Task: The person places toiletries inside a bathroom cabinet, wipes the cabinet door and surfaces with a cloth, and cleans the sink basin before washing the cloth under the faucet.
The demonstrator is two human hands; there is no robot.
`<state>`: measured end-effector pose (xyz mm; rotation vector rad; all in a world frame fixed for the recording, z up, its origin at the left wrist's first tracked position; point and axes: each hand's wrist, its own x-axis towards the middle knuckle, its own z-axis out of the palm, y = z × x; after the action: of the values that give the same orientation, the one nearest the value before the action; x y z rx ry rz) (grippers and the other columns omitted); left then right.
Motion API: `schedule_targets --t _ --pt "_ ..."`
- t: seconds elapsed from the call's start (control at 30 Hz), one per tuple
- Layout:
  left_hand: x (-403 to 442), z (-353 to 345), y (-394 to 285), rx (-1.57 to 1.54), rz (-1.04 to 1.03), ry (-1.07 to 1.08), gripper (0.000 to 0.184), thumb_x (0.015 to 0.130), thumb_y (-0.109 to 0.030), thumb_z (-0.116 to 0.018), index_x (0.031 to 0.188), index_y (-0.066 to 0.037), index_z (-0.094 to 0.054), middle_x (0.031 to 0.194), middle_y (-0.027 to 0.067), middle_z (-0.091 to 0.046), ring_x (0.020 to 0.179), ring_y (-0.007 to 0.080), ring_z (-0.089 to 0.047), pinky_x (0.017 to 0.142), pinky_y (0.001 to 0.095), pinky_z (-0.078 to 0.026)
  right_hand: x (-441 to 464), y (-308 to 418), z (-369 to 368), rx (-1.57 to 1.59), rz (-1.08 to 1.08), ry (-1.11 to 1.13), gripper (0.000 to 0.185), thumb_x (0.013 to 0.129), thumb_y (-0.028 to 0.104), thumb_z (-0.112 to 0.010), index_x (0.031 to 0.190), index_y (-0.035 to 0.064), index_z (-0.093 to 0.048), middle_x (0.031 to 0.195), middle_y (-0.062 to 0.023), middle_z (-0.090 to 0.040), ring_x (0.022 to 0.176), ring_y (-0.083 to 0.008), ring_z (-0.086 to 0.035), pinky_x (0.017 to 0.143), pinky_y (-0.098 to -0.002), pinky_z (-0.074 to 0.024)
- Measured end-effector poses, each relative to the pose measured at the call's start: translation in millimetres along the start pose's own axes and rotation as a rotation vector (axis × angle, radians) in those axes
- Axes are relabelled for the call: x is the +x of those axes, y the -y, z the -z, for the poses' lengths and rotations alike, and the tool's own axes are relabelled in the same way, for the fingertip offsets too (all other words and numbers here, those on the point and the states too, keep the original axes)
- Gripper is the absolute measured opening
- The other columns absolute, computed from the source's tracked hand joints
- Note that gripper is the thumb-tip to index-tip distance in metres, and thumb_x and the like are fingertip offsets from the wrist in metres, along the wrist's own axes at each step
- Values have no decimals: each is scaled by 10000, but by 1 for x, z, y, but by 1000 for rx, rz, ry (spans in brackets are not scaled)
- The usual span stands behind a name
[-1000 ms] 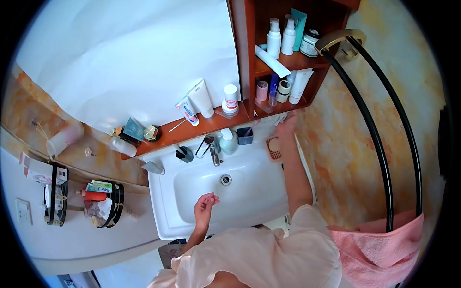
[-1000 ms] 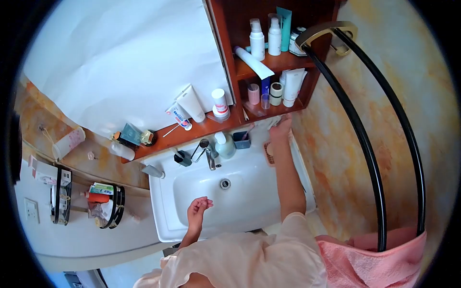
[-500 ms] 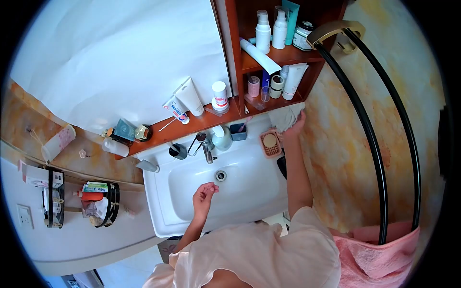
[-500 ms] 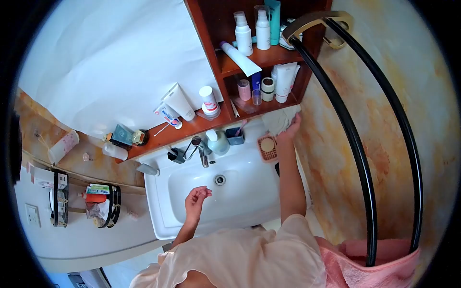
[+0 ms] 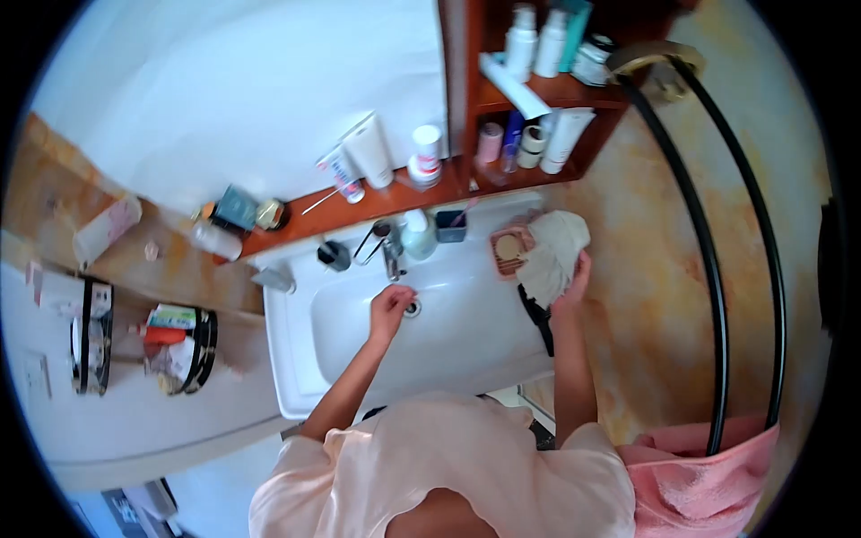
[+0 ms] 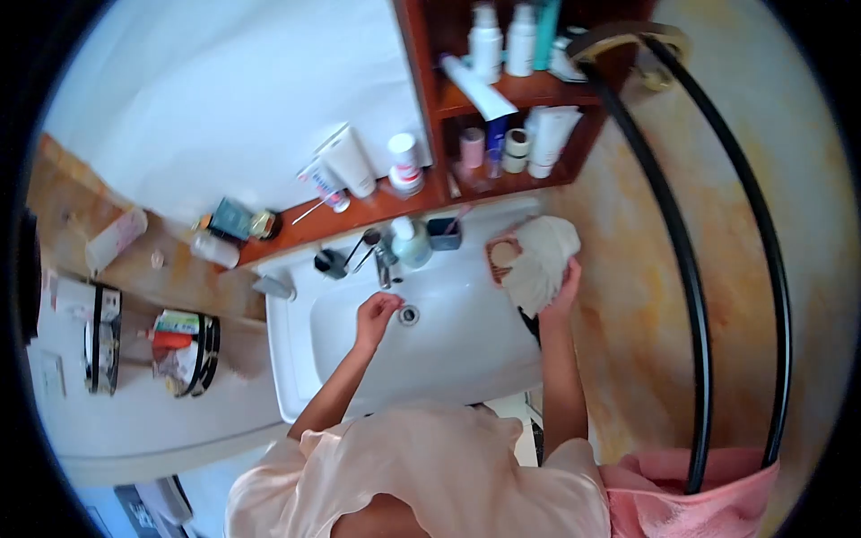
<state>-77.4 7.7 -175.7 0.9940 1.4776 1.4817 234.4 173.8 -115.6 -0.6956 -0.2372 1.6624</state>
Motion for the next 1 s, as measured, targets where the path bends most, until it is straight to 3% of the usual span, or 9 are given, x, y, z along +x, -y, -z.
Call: schedule_targets --t 0.13,0.23,0.4,0.47,0.63,0.73,0.87,1.0 --pt "-5 -9 28 -104 83 7 36 896 -27 -595 909 2 -611 850 54 -673 752 98 -621 706 237 -492 -25 -15 32 -107 -49 -29 491 901 377 -497 1246 30 -528 1212 -103 -597 1112 -256 -568 966 -379 -446" --pt "-12 -7 37 -37 173 -113 46 897 -41 -595 885 -1 -616 821 49 -667 752 99 -614 711 234 -487 -40 -32 56 -149 -144 -101 498 898 380 -511 1258 36 -517 1219 -97 -591 1113 -255 -567 958 -377 -450" --pt "3 27 62 -193 199 -392 176 912 -98 -602 1063 -14 -567 925 50 -653 823 113 -610 736 241 -488 -65 -51 55 -205 -267 -103 499 897 378 -520 1271 48 -506 1227 -93 -584 1112 -257 -565 950 -379 -453" --pt "16 35 18 -275 200 -398 249 927 -225 -602 1115 -72 -545 1015 69 -651 857 159 -632 794 271 -496 -70 -59 58 -215 -287 -109 493 897 377 -521 1270 54 -509 1223 -93 -586 1110 -257 -566 949 -380 -453" --pt "51 61 -38 -623 403 -320 199 939 -127 -556 1000 52 -494 1083 265 -621 1025 313 -636 908 371 -538 -80 -71 62 -214 -283 -130 493 905 366 -508 1283 50 -500 1240 -97 -579 1131 -257 -558 967 -379 -446" --pt "47 63 -40 -735 410 -278 217 942 -139 -559 1030 54 -516 1030 219 -643 963 272 -656 863 328 -550 -90 -77 60 -237 -288 -137 486 913 354 -495 1289 46 -495 1246 -97 -576 1137 -257 -556 975 -381 -442" --pt "53 63 -54 -762 345 -177 179 935 -97 -552 1008 64 -525 1089 262 -621 1027 320 -633 918 359 -531 -95 -84 69 -225 -303 -136 474 923 339 -479 1293 42 -491 1248 -97 -576 1135 -260 -560 982 -385 -439" --pt "58 62 -49 -625 320 -198 194 957 -113 -510 1053 52 -547 1090 206 -642 993 274 -652 883 318 -535 -99 -87 74 -220 -309 -133 466 925 337 -476 1290 47 -494 1252 -99 -574 1140 -266 -557 986 -391 -437"
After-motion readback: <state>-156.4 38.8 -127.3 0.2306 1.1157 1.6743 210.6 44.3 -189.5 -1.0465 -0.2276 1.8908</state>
